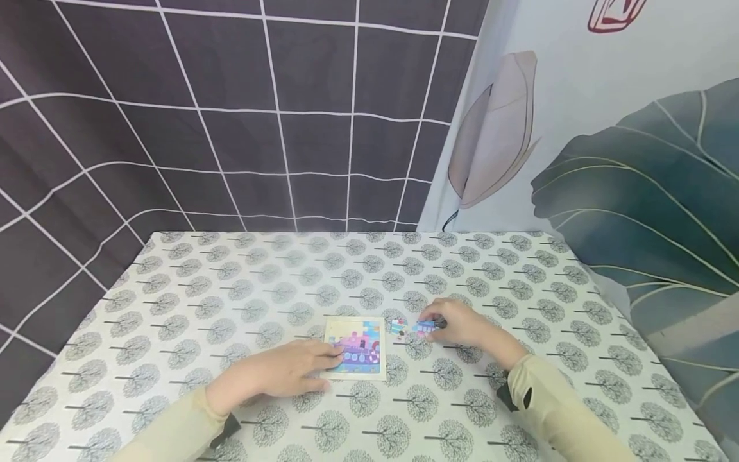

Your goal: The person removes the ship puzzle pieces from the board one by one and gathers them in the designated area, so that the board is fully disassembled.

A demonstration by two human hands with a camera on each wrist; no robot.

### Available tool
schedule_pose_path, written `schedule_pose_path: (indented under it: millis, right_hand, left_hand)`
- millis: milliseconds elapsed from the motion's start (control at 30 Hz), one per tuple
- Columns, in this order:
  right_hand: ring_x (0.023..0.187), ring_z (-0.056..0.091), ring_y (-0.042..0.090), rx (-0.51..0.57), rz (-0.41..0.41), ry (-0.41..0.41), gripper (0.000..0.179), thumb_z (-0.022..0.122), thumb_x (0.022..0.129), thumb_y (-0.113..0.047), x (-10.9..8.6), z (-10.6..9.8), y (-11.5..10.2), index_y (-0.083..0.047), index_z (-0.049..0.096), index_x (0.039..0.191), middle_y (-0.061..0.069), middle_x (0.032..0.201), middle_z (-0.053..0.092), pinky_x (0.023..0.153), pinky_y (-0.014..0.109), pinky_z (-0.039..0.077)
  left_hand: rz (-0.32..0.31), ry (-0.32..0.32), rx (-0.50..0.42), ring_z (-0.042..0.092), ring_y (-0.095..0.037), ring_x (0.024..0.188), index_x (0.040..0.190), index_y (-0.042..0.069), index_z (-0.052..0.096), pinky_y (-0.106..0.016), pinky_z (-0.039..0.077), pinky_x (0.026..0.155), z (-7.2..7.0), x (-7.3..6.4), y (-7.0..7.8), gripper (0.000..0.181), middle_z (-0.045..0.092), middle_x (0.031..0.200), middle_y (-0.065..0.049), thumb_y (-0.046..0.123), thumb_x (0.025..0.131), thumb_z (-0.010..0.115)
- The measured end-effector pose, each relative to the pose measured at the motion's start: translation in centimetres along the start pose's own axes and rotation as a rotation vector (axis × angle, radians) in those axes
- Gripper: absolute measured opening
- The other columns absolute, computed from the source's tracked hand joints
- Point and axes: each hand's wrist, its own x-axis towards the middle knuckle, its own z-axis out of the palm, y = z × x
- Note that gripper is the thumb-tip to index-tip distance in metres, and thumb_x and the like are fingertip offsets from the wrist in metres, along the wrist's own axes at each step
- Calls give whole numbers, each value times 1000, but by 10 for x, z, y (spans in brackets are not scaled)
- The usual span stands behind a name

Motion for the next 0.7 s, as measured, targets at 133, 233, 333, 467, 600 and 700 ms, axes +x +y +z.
schedule_pose_path:
  millis: [133,233,333,467,600,700]
  right_hand:
    - [95,60,24,-8,5,-1,32,75,74,-17,-2,1,0,-10,68,105,2,102,67,88,52,45]
    - [97,60,24,-11,-1,9,33,74,76,-19,-5,2,0,-9,67,107,2,104,66,88,50,46]
    - [97,59,24,-9,-4,6,38,74,77,-20,-9,-1,2,-7,65,112,3,105,65,86,47,48]
    - [99,59,25,26,-3,-15,46,74,76,-21,-14,-8,3,-5,62,117,7,110,64,85,46,50]
    - [101,60,25,103,0,23,49,76,76,-24,-12,-16,2,-4,60,119,8,113,65,86,45,51]
    - [102,61,24,129,4,68,49,75,76,-25,-9,-19,-1,-5,61,118,7,112,66,86,45,52]
  left_hand:
    - [12,-6,17,32,-22,136,141,12,41,-41,28,113,2,-2,-3,56,33,150,1,39,93,51]
    - [26,-14,43,31,-21,137,142,13,39,-40,28,113,2,-2,-4,57,31,150,1,39,93,50]
    - [47,-19,59,30,-21,138,143,12,37,-40,28,113,1,-1,-3,58,31,151,0,39,94,50]
    - [48,-27,69,28,-20,138,144,13,36,-39,26,113,1,1,-4,58,29,152,1,40,94,49]
    - [14,-37,55,27,-20,139,145,15,34,-39,26,114,2,-1,-4,59,27,152,3,41,94,49]
    - [0,-37,34,26,-20,139,145,16,35,-39,26,114,3,-4,-3,59,27,152,3,41,93,50]
